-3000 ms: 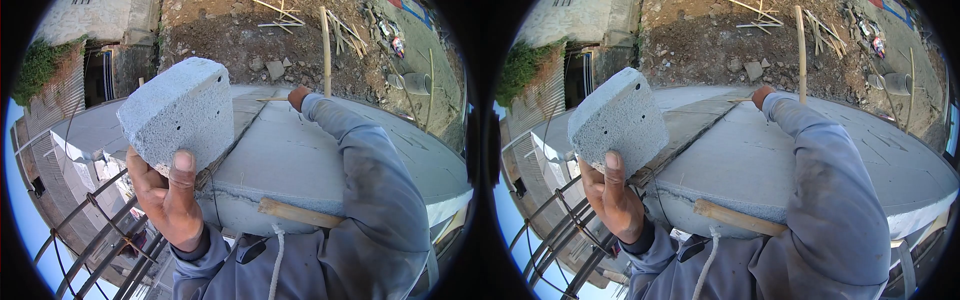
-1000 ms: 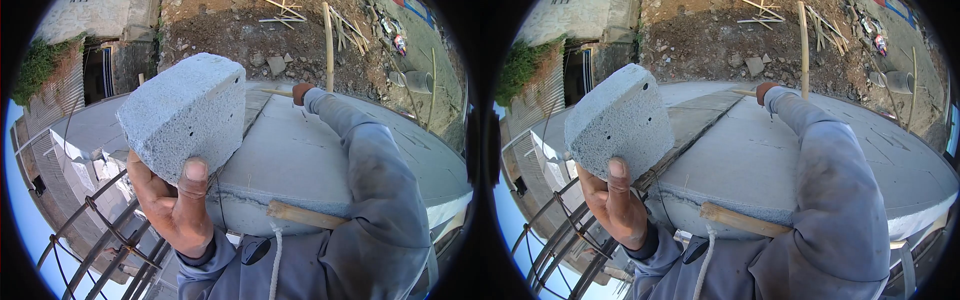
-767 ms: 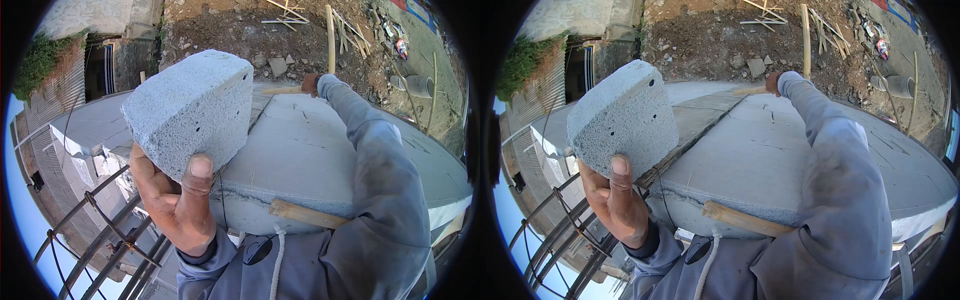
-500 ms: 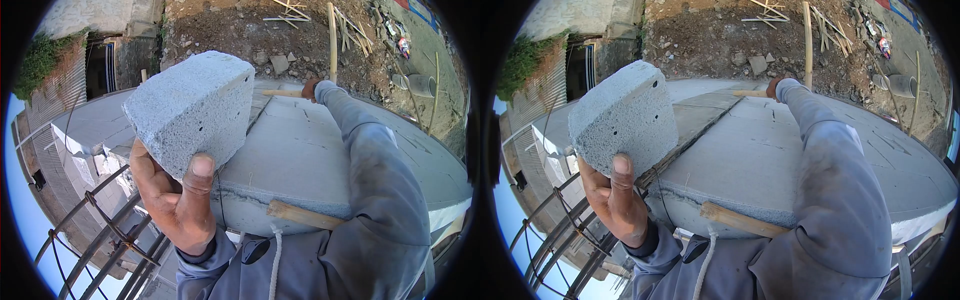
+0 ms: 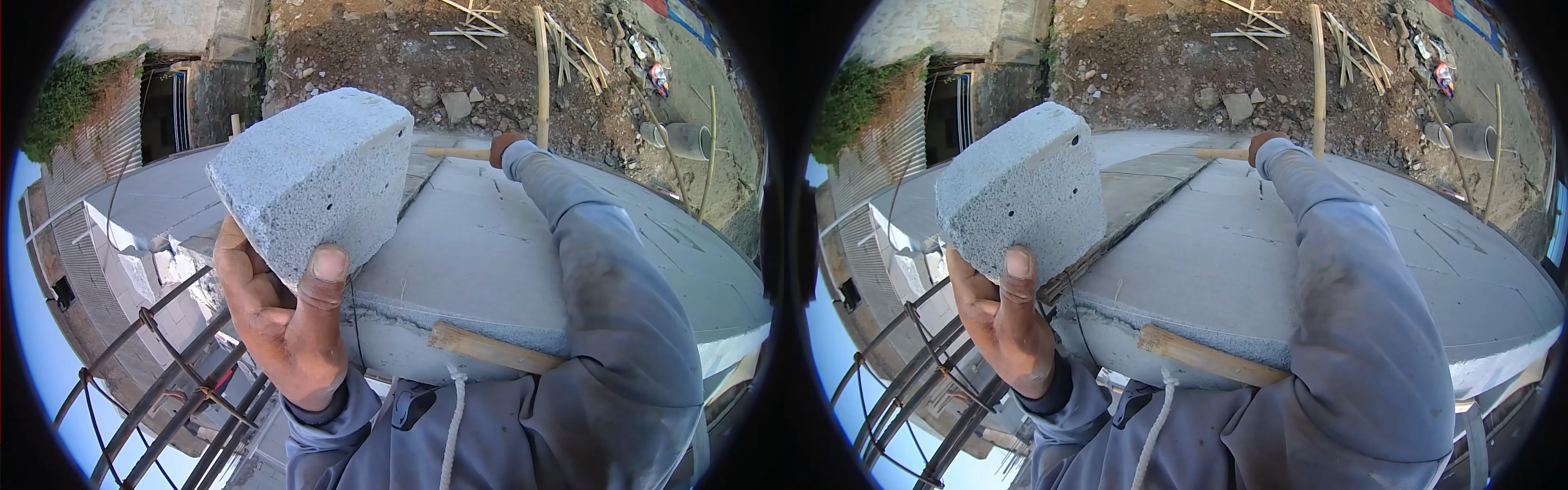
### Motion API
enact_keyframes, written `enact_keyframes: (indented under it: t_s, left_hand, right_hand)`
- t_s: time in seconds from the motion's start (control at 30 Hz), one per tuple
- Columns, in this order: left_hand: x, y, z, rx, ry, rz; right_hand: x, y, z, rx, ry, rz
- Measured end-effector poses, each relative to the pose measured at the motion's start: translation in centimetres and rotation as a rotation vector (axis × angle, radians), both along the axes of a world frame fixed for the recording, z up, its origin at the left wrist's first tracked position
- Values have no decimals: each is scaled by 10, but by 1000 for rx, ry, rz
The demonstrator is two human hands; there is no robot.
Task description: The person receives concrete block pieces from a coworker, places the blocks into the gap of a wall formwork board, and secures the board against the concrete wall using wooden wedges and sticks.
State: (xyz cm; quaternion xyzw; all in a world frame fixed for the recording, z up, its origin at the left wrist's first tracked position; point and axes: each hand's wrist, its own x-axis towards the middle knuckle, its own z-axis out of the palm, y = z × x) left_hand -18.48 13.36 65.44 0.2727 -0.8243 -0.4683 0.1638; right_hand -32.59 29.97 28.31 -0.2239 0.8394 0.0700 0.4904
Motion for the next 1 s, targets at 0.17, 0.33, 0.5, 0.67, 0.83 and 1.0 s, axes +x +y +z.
enact_keyframes:
  t_s: [0.17, 0.33, 0.5, 0.67, 0.83, 1.0]
  left_hand:
    - [2, -1, 1, -5, -3, -33]
    - [1, 2, 2, 15, -3, -15]
    - [-1, 2, 3, 36, 0, 13]
    - [1, 0, 0, 6, 3, -18]
    - [0, 0, 2, 18, -9, -1]
    - [0, 0, 3, 28, -28, -5]
  right_hand:
    - [9, 0, -8, 12, 85, 138]
    - [18, 4, -18, -26, 204, 231]
    - [25, 0, -19, 69, 216, 372]
    - [45, 3, -26, 3, 236, 488]
    - [60, -4, -43, -11, 144, 542]
    - [64, -14, -48, -26, 137, 643]
